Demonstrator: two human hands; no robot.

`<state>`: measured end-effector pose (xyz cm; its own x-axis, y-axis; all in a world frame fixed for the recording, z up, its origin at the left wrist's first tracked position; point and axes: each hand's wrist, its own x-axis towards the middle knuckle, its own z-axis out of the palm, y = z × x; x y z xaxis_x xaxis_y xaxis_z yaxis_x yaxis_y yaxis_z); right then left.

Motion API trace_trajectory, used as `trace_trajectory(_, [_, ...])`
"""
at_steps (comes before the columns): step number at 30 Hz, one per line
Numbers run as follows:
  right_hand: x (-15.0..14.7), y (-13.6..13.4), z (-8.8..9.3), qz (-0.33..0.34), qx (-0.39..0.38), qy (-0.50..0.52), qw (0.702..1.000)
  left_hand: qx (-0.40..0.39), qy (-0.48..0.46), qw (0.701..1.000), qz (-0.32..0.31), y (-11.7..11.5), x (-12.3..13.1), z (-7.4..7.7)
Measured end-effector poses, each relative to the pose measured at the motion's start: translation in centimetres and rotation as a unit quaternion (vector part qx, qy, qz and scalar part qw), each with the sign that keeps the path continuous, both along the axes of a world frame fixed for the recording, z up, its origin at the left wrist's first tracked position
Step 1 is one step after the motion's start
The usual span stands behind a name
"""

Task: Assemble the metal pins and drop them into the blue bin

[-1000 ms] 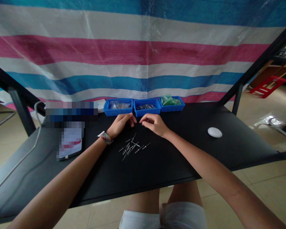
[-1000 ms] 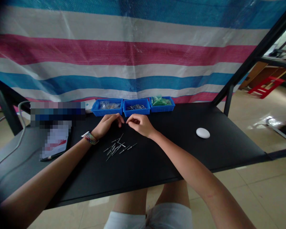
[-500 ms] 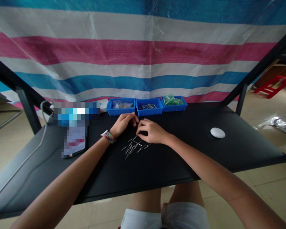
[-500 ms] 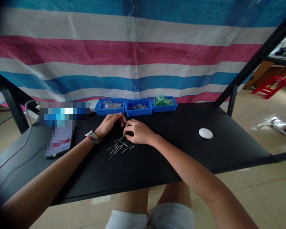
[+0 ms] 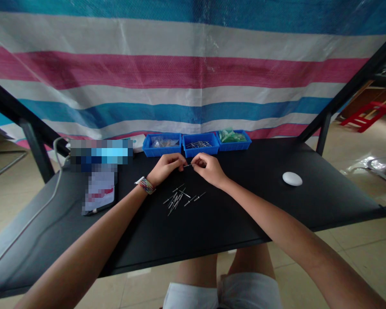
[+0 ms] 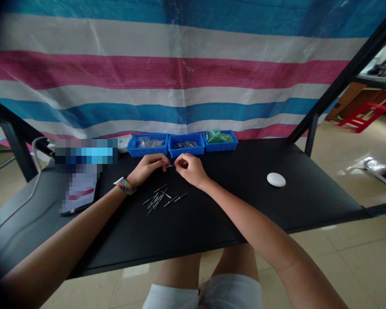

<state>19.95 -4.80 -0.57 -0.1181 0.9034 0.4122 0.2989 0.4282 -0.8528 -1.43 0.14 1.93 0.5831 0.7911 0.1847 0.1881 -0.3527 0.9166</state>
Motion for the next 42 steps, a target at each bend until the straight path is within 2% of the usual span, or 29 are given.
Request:
trace_trajectory(12, [0.12,0.11,0.01,-0.009,-0.018,0.047,0.999,-0.007,-0.015,1.000,0.009,-0.49,0.23,0.32])
trace_trajectory(18, [0.25,0.13,-0.14,-0.005,-0.025,0.055,0.998,0.020,0.002,1.000,0.010,-0.47,0.10,0.48])
trace_trajectory(27, [-0.02,-0.07,0.07,-0.003,-0.045,0.092,0.995,0.027,0.004,0.999,0.030,-0.16,0.29,0.08])
trace_trajectory(35, [-0.17,0.06,0.00,-0.021,-0.030,0.097,0.995,0.055,0.033,0.997,0.034,-0.23,0.26,0.41])
trace_trajectory(42, [-0.10,0.20,-0.21,-0.031,-0.028,0.082,0.996,0.036,0.028,0.999,0.022,-0.33,0.18,0.53])
